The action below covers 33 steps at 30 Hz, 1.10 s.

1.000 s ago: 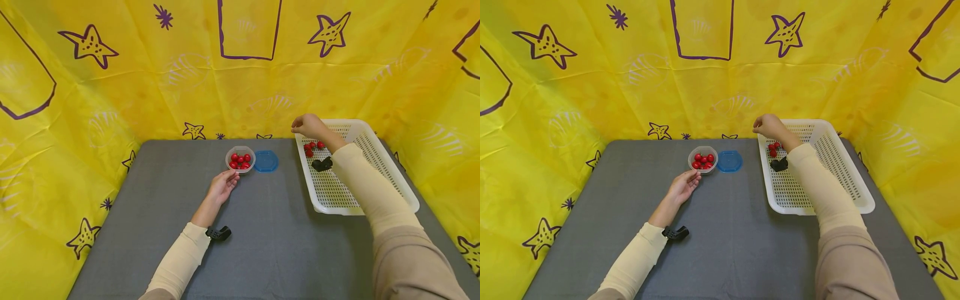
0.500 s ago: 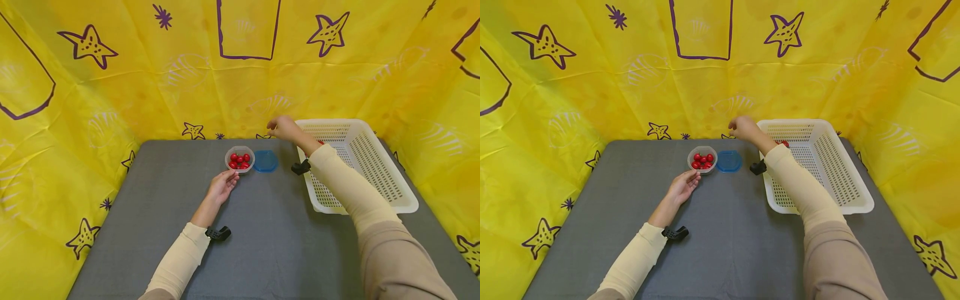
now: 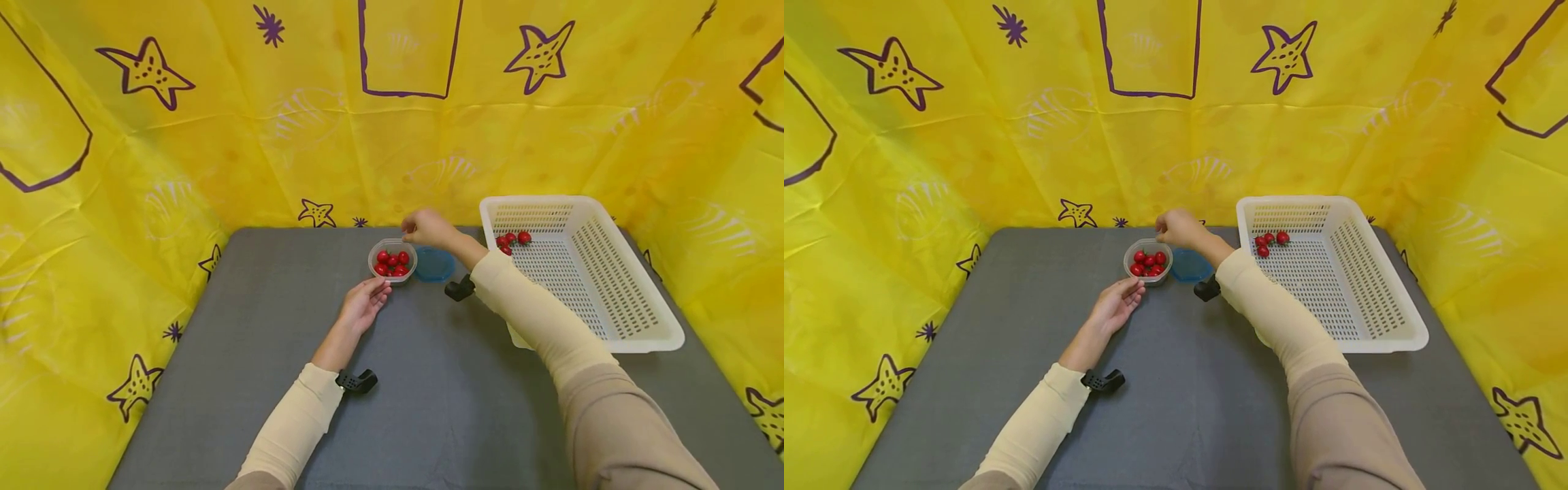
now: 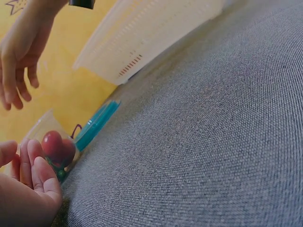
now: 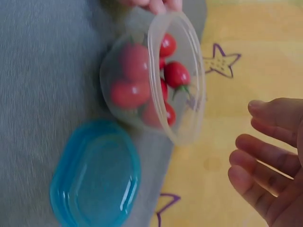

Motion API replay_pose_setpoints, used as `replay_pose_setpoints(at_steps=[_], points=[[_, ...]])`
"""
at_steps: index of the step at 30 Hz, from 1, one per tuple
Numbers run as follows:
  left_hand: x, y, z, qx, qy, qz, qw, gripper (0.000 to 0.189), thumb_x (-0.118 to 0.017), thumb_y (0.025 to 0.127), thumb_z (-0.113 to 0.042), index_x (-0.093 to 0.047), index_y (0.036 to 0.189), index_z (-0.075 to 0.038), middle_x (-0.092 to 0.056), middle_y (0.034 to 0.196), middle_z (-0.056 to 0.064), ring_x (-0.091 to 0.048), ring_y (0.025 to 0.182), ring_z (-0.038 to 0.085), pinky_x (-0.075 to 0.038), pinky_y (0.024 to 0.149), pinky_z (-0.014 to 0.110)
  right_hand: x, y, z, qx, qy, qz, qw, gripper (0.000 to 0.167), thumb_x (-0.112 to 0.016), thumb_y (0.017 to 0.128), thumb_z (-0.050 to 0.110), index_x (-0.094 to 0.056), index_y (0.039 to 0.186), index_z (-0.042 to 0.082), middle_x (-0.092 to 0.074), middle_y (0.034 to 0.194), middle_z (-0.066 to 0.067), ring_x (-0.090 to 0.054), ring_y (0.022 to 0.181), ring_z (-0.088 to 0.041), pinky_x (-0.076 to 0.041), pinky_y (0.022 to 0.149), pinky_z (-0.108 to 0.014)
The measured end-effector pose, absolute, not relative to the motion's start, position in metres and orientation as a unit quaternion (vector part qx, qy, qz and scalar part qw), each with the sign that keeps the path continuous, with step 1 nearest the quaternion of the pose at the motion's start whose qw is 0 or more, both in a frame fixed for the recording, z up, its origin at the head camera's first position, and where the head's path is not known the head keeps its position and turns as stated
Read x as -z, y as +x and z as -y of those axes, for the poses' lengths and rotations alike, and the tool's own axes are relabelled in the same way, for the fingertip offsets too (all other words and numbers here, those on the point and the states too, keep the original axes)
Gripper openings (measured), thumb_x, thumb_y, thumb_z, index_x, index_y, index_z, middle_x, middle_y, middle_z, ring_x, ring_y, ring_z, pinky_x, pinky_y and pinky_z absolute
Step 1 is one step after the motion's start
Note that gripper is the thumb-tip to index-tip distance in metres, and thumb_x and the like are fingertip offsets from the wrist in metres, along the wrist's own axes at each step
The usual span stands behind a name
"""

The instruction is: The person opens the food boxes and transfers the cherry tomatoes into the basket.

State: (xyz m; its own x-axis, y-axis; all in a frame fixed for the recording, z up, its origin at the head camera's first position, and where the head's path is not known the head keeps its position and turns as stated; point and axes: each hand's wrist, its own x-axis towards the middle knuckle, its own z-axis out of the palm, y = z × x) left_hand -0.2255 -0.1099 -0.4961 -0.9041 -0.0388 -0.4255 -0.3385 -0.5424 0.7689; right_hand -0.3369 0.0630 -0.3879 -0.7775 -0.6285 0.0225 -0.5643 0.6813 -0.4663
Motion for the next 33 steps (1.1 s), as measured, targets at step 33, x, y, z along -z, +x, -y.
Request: replay_pose_setpoints(at_steps=[33], points=[[0.496,-0.227,0.115,-0.865,-0.184,-0.454,0.107,0.018,-0.054,0.098,-0.006,-0.061,0.083,-0.013,-0.07,0.074,-0.003,-0.065,0.068,0.008,-0.05,0.068,0.02,0.439,-0.321,-0.013,0.2,-0.351,-0.902,0.15,0.019,-0.066,0.092,0.017,-0.072,0.105,0.004,-0.073,0.099,-0.01,-0.064,0.089,-0.022,-0.051,0.087,-0.033]])
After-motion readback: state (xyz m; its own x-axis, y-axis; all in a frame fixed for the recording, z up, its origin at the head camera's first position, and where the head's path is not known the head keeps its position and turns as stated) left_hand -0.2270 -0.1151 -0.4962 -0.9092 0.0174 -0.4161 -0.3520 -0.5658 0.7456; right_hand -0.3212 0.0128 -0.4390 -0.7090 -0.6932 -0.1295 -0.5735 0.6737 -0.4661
